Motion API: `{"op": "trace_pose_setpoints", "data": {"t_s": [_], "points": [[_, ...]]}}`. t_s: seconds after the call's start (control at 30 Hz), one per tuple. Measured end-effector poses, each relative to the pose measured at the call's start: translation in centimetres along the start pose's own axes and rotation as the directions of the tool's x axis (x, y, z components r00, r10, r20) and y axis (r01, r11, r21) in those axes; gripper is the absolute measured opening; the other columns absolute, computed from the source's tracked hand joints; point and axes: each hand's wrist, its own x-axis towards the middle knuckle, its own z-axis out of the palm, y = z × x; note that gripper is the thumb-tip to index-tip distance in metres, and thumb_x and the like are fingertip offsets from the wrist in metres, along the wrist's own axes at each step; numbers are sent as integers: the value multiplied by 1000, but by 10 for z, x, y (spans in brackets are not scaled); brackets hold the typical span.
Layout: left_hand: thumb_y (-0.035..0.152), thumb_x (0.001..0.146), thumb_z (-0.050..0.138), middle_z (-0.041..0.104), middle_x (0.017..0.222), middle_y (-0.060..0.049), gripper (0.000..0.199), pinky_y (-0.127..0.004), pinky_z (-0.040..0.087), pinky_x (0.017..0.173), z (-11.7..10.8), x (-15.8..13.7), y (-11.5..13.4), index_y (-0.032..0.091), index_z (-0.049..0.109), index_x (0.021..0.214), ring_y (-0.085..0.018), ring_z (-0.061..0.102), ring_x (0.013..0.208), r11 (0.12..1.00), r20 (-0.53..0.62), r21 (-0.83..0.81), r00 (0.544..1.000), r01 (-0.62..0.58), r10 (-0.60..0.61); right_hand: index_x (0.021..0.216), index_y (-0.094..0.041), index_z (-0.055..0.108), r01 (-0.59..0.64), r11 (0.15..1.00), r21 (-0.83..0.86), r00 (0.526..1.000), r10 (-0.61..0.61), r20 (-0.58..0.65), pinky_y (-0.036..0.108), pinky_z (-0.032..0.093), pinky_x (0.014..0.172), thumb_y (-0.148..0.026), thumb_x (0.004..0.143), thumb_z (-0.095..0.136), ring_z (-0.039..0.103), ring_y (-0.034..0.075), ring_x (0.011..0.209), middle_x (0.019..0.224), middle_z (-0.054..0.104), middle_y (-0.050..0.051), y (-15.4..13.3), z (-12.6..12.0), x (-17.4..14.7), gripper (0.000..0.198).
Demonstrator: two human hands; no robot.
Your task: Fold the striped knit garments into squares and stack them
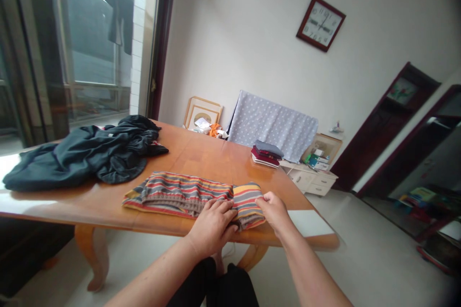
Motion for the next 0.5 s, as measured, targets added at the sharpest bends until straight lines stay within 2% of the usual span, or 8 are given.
{"op": "trace_pose_setpoints", "data": {"t_s": [0.1, 0.2, 0.37, 0.5], "points": [[33, 92, 59, 66, 119, -6, 24, -43, 38, 101, -11, -8, -2, 28, 66, 115, -26, 56, 112, 1000, -1, -3, 1000, 28, -28, 75, -22, 60, 100, 966, -239, 994, -109, -28, 25, 37, 55, -43, 76, 60, 60, 18, 63, 67, 67, 0, -32, 2, -1, 21], [34, 95, 55, 68, 110, -4, 19, -42, 38, 100, -23, -16, -5, 28, 67, 108, -25, 58, 106, 999, -1, -21, 1000, 29, -29, 79, -22, 59, 200, 899, -390, 977, -215, 7, 25, 35, 58, -41, 79, 60, 60, 17, 65, 70, 67, 1, -69, 9, -7, 19], [32, 98, 48, 69, 103, -4, 22, -42, 37, 100, -41, -34, -15, 28, 70, 100, -23, 59, 102, 998, -47, -24, 997, 55, -56, 95, -23, 60, 299, 808, -508, 952, -289, 101, 27, 34, 61, -35, 83, 60, 65, 20, 75, 82, 71, 4, -116, 38, -17, 18], [31, 100, 44, 69, 98, -4, 27, -42, 39, 98, -53, -51, -26, 27, 70, 98, -22, 60, 98, 994, -81, -5, 990, 113, -113, 104, -24, 59, 336, 781, -526, 942, -286, 176, 28, 38, 66, -32, 83, 60, 67, 22, 83, 91, 73, 6, -133, 71, -21, 22]]}}
